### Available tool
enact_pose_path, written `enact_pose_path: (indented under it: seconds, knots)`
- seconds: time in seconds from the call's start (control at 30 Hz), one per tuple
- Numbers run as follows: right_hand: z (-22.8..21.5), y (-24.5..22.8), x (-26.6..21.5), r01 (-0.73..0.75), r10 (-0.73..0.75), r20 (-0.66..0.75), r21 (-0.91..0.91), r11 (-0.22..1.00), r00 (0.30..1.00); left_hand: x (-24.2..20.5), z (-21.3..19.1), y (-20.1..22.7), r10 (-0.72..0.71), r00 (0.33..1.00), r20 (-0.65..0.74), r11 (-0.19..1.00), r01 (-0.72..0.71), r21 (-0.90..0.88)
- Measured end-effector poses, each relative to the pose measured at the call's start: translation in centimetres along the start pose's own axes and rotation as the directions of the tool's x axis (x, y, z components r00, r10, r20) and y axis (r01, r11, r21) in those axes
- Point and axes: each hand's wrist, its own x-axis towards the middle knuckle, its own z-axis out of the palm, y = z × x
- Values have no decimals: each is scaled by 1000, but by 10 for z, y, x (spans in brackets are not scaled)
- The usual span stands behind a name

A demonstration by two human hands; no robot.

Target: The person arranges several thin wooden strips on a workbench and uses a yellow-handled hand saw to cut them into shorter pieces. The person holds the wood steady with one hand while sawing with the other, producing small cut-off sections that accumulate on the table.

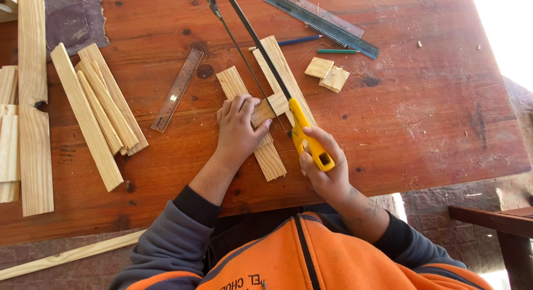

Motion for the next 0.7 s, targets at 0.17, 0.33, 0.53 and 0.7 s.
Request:
enact_pose_path:
  seconds: [0.17,0.33,0.53,0.7]
  knots:
    - [9,2,23,-31,31,4,58,998,1000,-2,3,-1,-28,1000,-8,1000,28,3]
    - [-2,1,-4,-22,22,-2,-51,998,1000,-1,4,-1,-38,999,-9,999,38,-3]
    - [11,2,19,-18,19,-13,46,999,1000,-1,2,-1,-18,1000,10,1000,18,-21]
    - [8,0,16,-63,62,12,56,996,998,-6,0,4,-50,999,13,999,50,-14]
